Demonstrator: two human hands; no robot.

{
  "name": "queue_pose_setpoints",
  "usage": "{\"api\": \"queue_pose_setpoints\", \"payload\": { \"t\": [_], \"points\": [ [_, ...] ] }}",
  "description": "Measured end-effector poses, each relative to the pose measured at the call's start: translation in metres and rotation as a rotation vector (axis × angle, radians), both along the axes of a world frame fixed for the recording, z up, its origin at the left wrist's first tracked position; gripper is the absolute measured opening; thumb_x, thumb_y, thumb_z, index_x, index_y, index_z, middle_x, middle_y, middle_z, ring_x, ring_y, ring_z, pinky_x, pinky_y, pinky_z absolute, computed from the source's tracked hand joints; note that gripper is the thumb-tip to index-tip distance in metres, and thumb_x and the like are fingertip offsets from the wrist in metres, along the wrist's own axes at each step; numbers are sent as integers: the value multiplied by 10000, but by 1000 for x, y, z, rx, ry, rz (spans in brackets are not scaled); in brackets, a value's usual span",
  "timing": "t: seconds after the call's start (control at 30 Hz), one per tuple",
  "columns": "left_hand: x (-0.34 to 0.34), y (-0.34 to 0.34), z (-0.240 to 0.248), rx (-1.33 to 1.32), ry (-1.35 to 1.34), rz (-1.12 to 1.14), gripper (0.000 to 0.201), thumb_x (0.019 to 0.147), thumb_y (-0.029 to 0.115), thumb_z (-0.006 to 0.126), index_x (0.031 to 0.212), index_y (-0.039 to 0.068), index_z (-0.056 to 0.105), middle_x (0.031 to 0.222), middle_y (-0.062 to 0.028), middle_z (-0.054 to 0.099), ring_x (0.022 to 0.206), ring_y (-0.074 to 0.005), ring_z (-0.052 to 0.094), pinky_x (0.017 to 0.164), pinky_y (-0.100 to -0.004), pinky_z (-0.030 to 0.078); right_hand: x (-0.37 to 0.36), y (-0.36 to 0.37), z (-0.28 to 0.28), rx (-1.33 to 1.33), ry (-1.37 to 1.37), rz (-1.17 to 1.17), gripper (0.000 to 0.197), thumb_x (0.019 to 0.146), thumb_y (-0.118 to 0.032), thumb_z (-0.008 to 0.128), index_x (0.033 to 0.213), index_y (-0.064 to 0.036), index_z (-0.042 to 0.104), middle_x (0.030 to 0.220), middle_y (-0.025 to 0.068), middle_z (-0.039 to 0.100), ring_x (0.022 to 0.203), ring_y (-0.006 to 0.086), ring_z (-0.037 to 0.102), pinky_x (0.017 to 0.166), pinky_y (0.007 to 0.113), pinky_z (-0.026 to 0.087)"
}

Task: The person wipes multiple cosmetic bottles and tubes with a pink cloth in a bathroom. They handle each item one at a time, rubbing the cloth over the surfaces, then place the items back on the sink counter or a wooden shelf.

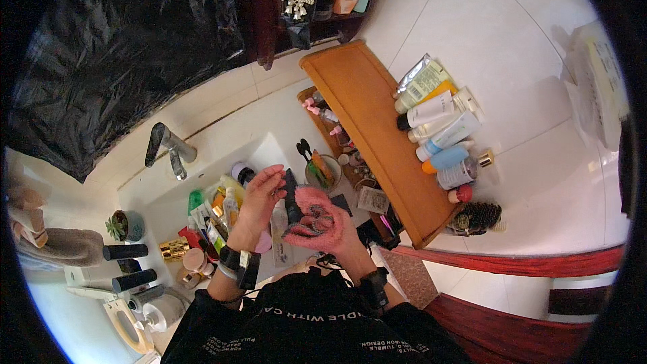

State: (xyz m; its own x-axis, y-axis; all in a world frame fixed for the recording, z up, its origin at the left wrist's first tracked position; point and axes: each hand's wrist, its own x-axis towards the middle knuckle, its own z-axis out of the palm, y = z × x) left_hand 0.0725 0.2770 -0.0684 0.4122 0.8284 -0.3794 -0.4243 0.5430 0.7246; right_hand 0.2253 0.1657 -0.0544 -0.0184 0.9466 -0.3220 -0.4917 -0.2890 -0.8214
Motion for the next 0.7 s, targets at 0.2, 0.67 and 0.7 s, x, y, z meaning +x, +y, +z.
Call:
{"api": "queue_pose_setpoints", "payload": {
  "t": [0.2,0.67,0.7],
  "points": [
    [1,40,2,-13,-179,0,275,920,145,575,1185,70,584,1134,-19,594,946,-130,568,829,-294,473,22,10,12,8,630,-76,650,590,-101,876,1133,-96,518,978,5,521,901,114,510,788,332,517],
    [77,131,-51,301,176,-207,405,926,158,549,1327,131,496,1314,-7,489,1160,-160,463,955,-347,405,44,17,34,-175,738,-99,288,849,-425,556,819,-140,528,701,-7,353,691,151,407,730,512,458],
    [84,138,-56,358,229,-201,402,926,147,541,1326,135,497,1318,-11,487,1173,-162,457,963,-344,401,46,16,33,-162,942,-87,286,853,-417,552,802,-138,519,705,-11,348,688,149,400,721,509,457]
  ]
}}
